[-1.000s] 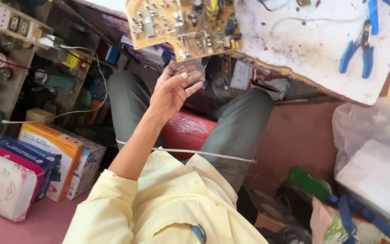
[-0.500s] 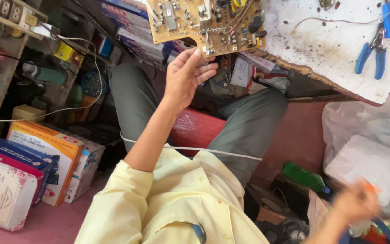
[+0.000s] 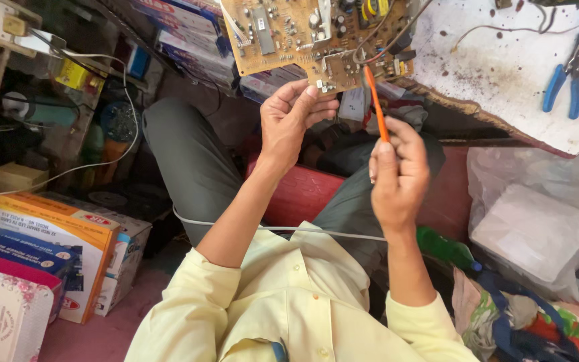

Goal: The person twists and cuts wires, then uses a screwdriver to adjust components on a circuit board. The person retrieves a screwdriver from a bag and continues to manipulate the board and its connections.

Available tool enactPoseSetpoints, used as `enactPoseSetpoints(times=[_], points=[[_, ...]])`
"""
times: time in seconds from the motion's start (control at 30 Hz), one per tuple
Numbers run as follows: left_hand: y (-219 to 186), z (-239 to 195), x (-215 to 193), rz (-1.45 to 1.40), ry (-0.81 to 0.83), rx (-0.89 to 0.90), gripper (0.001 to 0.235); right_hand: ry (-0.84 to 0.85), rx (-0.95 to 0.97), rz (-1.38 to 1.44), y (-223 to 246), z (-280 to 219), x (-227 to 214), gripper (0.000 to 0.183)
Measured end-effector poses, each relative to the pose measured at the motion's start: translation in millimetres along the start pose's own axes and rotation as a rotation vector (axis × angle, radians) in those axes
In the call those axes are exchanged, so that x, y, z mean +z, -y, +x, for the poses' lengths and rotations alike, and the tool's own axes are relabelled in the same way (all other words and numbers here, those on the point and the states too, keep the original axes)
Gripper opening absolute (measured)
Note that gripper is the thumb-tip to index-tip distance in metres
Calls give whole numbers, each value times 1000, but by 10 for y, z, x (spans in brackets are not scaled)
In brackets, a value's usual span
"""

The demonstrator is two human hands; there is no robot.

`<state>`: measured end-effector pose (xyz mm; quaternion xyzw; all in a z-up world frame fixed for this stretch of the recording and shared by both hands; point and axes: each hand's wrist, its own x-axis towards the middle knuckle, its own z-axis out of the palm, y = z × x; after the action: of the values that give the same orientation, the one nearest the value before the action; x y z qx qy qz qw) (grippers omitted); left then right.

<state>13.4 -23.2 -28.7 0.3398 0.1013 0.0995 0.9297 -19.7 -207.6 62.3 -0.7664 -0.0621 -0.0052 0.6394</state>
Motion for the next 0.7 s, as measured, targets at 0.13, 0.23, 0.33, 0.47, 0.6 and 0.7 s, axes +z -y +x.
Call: enactPoseSetpoints(times=[0.13,0.23,0.33,0.47,0.6,0.7], points=[[-7,-11,-18,16,-6,-20,22,16,-359,-524,37,80,211,30],[-7,4,-13,8,6,-23,23,14,-385,-653,69,149,327,33],[10,4,-11,-11,0,-13,23,73,-353,-721,93,153,379,31],[35,10,-6,-20,-7,-17,21,87,-456,-626,77,174,370,21],[23,13,-16,-9,8,-11,20,10,-475,-689,37,182,440,14],[30,11,-12,-26,3,-7,20,11,-439,-677,2,109,501,15]])
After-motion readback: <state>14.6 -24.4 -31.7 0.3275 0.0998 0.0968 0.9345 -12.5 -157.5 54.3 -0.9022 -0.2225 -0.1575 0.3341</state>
